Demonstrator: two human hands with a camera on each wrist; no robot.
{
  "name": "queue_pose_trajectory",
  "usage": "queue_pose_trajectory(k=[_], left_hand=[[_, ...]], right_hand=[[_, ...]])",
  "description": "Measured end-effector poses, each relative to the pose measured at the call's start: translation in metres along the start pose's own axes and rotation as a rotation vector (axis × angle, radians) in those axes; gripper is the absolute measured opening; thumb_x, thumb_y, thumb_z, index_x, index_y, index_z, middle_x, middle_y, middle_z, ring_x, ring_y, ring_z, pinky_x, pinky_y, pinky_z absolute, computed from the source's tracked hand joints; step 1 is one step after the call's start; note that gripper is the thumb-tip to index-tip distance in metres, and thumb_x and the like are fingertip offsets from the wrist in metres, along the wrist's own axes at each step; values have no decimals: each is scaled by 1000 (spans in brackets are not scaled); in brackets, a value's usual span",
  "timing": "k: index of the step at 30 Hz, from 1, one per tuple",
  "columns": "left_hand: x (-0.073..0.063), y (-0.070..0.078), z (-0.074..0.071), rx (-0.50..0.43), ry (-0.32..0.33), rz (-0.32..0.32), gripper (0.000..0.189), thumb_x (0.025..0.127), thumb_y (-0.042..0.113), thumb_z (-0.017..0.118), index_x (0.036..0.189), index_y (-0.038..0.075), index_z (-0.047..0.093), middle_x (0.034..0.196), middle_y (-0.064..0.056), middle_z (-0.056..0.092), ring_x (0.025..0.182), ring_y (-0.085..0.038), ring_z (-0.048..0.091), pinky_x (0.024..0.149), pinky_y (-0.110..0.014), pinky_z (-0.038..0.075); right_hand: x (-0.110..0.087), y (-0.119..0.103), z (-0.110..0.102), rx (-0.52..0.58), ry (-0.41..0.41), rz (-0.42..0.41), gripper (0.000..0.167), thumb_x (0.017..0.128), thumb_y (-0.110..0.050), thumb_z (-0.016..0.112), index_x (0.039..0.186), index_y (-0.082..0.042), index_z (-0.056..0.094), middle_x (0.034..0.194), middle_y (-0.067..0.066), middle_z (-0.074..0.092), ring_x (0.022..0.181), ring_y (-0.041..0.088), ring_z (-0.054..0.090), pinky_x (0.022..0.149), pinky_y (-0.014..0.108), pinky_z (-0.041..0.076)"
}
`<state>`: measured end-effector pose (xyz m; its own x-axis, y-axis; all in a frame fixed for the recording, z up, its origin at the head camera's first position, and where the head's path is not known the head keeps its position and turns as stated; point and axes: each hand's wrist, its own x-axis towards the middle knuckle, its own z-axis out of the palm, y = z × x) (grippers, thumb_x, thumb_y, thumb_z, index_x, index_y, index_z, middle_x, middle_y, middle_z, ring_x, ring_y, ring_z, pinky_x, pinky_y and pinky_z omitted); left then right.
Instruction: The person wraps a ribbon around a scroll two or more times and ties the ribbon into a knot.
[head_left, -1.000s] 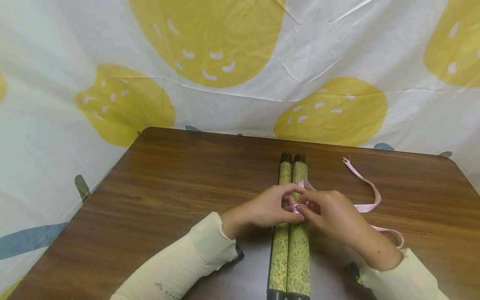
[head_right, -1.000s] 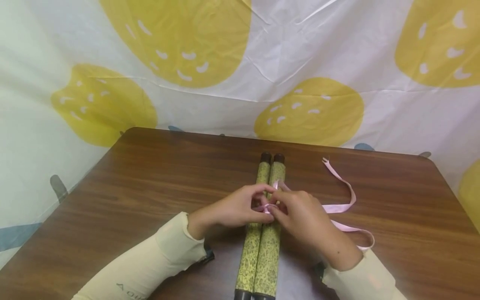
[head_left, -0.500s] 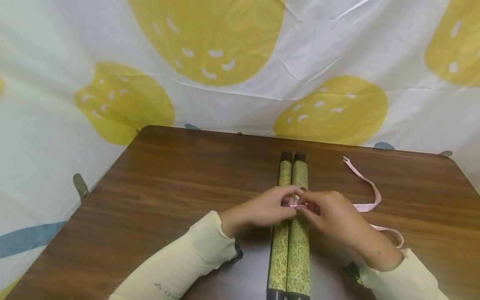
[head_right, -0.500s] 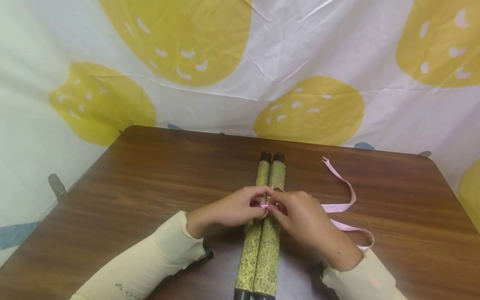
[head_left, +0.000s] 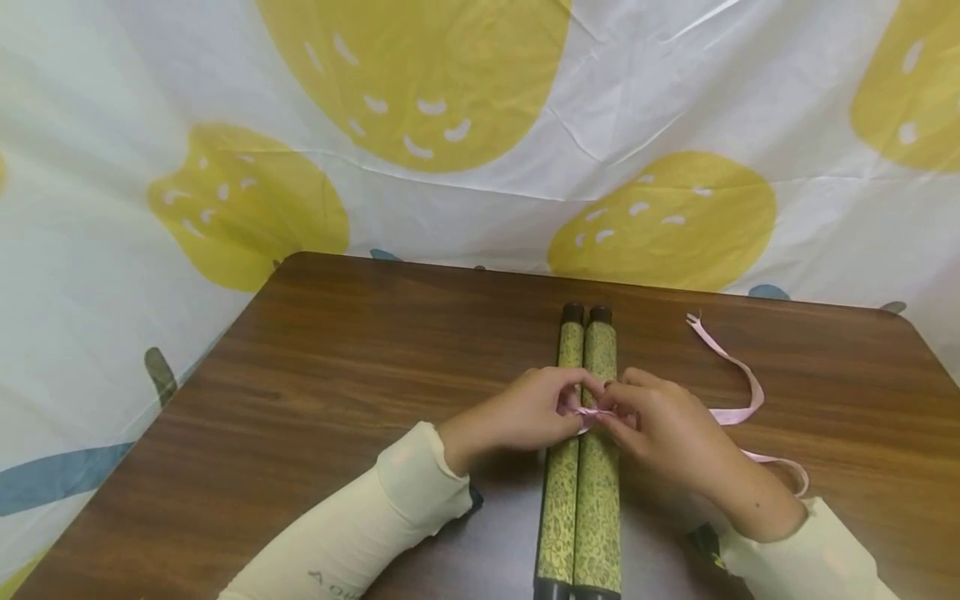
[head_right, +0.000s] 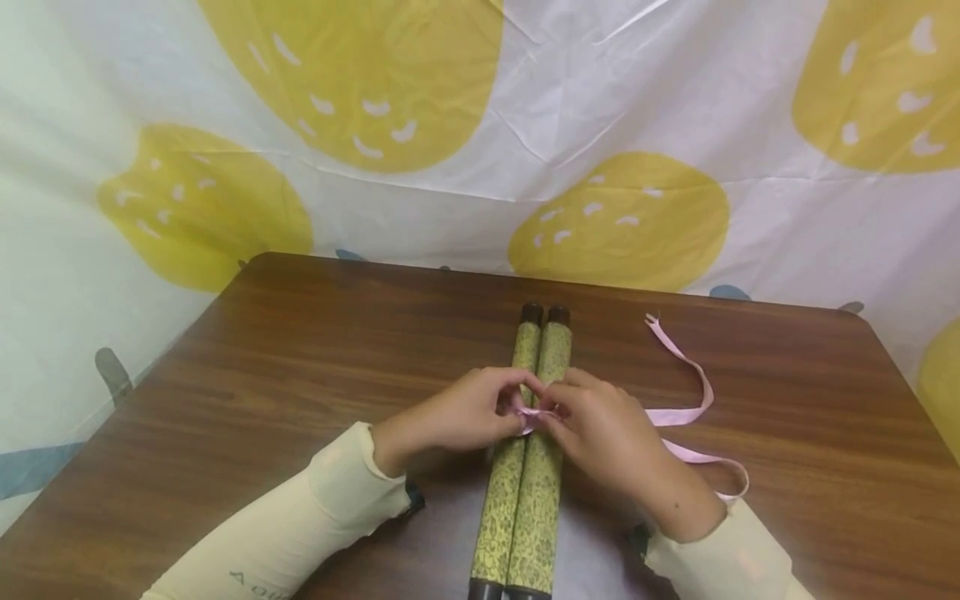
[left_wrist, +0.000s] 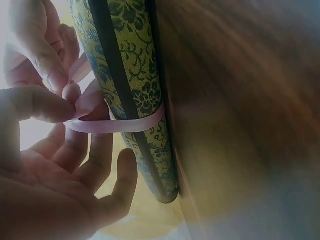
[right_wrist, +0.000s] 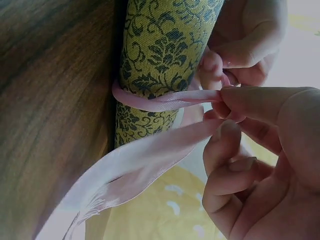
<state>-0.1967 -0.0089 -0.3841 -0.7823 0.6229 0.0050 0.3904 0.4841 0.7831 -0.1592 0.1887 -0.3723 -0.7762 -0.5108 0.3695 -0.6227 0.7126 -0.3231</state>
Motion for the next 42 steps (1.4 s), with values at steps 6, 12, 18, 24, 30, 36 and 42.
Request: queue_pose_trajectory(k=[6, 12, 18, 24, 30, 36, 42], left_hand=[[-1, 0, -2, 18, -40, 9, 34, 89, 6, 69, 122, 14, 64, 82, 2, 64, 71, -6, 54, 62, -18, 45], [0, -1, -1, 63, -66, 21, 40, 85, -2, 69, 122, 12, 63, 89, 0, 64, 74, -7, 55, 66, -18, 49], [0, -1, 0, 86, -43, 48, 34, 88, -4, 67, 118, 11, 66, 102, -4, 70, 76, -5, 58, 68, -17, 50], [-2, 0, -2, 109, -73, 29, 35, 89, -4, 66, 121, 12, 66, 110, -4, 70, 66, -3, 54, 60, -17, 47], [-3, 3, -6, 115, -73, 46, 43, 86, -9, 66, 124, 11, 66, 112, -4, 70, 61, -2, 50, 56, -15, 43], [-3, 4, -7, 89, -74, 38, 49, 84, -11, 65, 128, 11, 64, 116, -6, 70, 64, -2, 53, 59, -16, 47], [-2, 3, -6, 50, -53, 20, 52, 83, -15, 61, 128, 11, 65, 112, -7, 72, 70, -2, 59, 62, -16, 50]], right_hand=[[0, 1, 0, -15, 10, 5, 10, 84, -13, 79, 91, -13, 72, 94, -5, 63, 68, 5, 55, 59, 23, 47], [0, 2, 1, -44, -4, -23, 11, 83, -13, 79, 92, -14, 73, 89, -6, 66, 69, 5, 57, 61, 27, 49], [0, 3, 0, -62, -14, -4, 12, 85, -14, 77, 96, -14, 73, 86, -7, 65, 66, 4, 53, 60, 27, 48], [0, 4, 1, -54, -26, 7, 11, 86, -14, 76, 96, -15, 73, 86, -7, 66, 67, 4, 53, 60, 28, 48], [1, 5, 0, -67, -31, 27, 10, 86, -16, 76, 95, -16, 72, 84, -8, 65, 66, 4, 52, 59, 27, 47], [1, 5, 0, -66, -43, 36, 10, 86, -16, 76, 94, -14, 72, 82, -8, 63, 63, 3, 50, 56, 25, 44], [1, 4, -1, -65, -51, 47, 10, 86, -17, 76, 96, -14, 73, 80, -9, 62, 63, 2, 49, 56, 24, 43]])
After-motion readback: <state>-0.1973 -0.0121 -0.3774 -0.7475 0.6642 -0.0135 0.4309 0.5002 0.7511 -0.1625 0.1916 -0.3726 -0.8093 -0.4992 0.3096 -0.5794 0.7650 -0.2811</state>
